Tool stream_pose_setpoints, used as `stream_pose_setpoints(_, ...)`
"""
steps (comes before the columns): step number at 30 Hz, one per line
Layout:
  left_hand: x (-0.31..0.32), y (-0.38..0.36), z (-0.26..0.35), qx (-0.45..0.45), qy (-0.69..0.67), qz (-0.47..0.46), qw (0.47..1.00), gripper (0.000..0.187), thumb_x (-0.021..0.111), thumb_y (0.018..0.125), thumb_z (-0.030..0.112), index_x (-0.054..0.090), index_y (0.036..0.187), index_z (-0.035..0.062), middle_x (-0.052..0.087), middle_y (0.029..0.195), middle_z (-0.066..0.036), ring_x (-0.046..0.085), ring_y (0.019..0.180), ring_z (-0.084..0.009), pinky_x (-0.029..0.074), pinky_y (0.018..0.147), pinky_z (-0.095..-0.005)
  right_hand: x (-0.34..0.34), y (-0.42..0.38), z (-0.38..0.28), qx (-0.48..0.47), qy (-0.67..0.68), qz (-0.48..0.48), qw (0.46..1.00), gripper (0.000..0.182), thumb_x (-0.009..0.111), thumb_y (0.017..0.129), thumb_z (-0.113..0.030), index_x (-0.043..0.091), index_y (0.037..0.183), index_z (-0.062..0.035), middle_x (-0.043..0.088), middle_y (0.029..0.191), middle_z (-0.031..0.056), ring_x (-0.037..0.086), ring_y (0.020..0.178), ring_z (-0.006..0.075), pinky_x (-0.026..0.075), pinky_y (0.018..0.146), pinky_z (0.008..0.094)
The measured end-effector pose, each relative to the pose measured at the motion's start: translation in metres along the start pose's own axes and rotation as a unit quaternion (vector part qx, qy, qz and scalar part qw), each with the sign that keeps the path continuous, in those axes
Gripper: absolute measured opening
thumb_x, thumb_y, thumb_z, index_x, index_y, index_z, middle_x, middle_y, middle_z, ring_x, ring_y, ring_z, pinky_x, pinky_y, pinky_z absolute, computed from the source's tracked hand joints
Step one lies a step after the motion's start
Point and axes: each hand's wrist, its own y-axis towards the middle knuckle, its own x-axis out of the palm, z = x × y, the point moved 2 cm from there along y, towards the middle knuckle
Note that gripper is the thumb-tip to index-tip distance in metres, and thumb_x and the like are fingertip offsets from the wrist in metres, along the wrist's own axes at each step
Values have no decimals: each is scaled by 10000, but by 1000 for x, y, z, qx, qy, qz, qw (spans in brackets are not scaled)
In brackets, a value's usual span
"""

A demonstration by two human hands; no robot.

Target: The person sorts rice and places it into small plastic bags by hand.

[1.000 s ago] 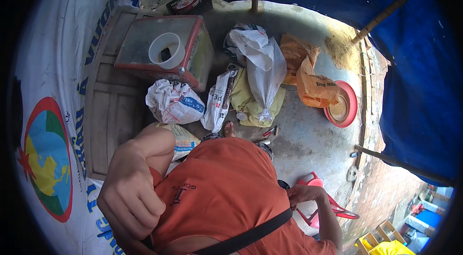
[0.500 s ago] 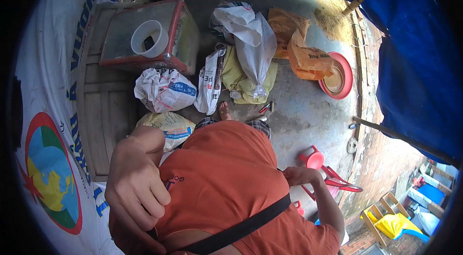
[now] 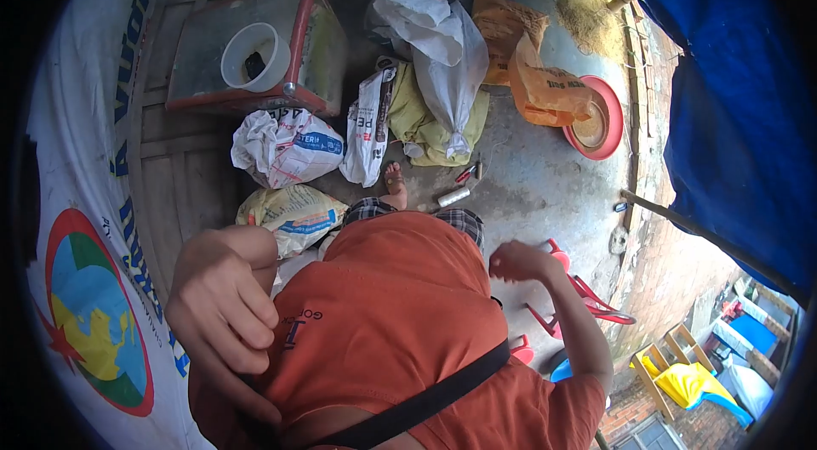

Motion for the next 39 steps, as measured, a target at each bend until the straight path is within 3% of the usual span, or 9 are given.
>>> stream_pose_setpoints(2, -15, -17, -8, -15, -13, 86, 996, 237, 477, 779, 154, 510, 609, -7, 403, 470, -17, 407, 466, -75, 297, 407, -194, -30, 17, -27, -103, -122, 215, 964, 187, 438, 721, -169, 571, 742, -40, 563, 683, 152, 535, 668, 325, 418, 601, 381)
stream_pose_setpoints(4, -39, -52, -35, -16, -91, 161, 983, 327, 473, 809, 265, 514, 821, -59, 425, 494, -24, 426, 463, -85, 320, 402, -196, -63, 38, -62, -220, -69, 308, 923, 171, 438, 738, -156, 546, 804, -41, 560, 675, 147, 544, 667, 307, 416, 601, 377)
stream_pose_setpoints(5, -35, -82, -53, -18, -32, 409, 912, 383, 501, 793, 244, 458, 995, -79, 469, 551, -32, 448, 474, -90, 345, 398, -201, -80, 55, -77, -263, -35, 315, 911, 177, 437, 741, -150, 552, 814, -38, 565, 693, 153, 547, 666, 305, 422, 605, 376)
stream_pose_setpoints(9, -86, -159, -124, -350, -74, 605, 711, 221, 442, 813, 133, 508, 964, -15, 476, 608, 12, 448, 534, -46, 362, 496, -174, -130, 151, -96, -234, -10, 472, 850, 192, 433, 757, -148, 550, 844, -24, 575, 714, 129, 566, 618, 253, 448, 581, 328)
stream_pose_setpoints(11, -80, -202, -159, -391, -95, 618, 675, 223, 439, 814, 125, 502, 986, -3, 477, 635, 14, 443, 545, -41, 363, 505, -174, -129, 180, -100, -221, -18, 509, 832, 190, 422, 768, -133, 543, 852, -12, 578, 720, 116, 572, 600, 221, 458, 565, 307)
stream_pose_setpoints(13, -69, -235, -183, -429, -112, 628, 639, 230, 436, 815, 118, 496, 1009, 10, 478, 662, 17, 438, 556, -36, 364, 514, -173, -124, 204, -93, -237, 522, 363, 734, 180, 393, 788, -95, 525, 874, -6, 572, 738, 89, 566, 590, 160, 472, 536, 274)
stream_pose_setpoints(17, -44, -279, -213, -497, -117, 643, 571, 171, 454, 802, 116, 545, 932, 50, 492, 656, 31, 453, 566, -33, 380, 531, -168, -102, 211, -69, -184, 621, 324, 690, 187, 384, 802, -77, 495, 942, -22, 547, 792, 73, 556, 678, 160, 482, 599, 277)
stream_pose_setpoints(25, -24, -303, -263, -543, -113, 634, 539, 162, 446, 794, 110, 556, 903, 61, 499, 659, 33, 456, 555, -38, 389, 518, -180, -117, 178, -25, -214, 692, 390, 568, 187, 377, 804, -59, 486, 950, -18, 527, 768, 72, 527, 649, 146, 467, 580, 263)
stream_pose_setpoints(39, -4, -311, -318, -568, -77, 633, 521, 135, 450, 782, 81, 551, 861, 38, 518, 633, -4, 469, 492, -56, 401, 433, -182, -129, 142, 5, -258, 638, 410, 599, 215, 383, 828, -133, 494, 957, -2, 538, 755, 70, 528, 604, 122, 458, 537, 233)
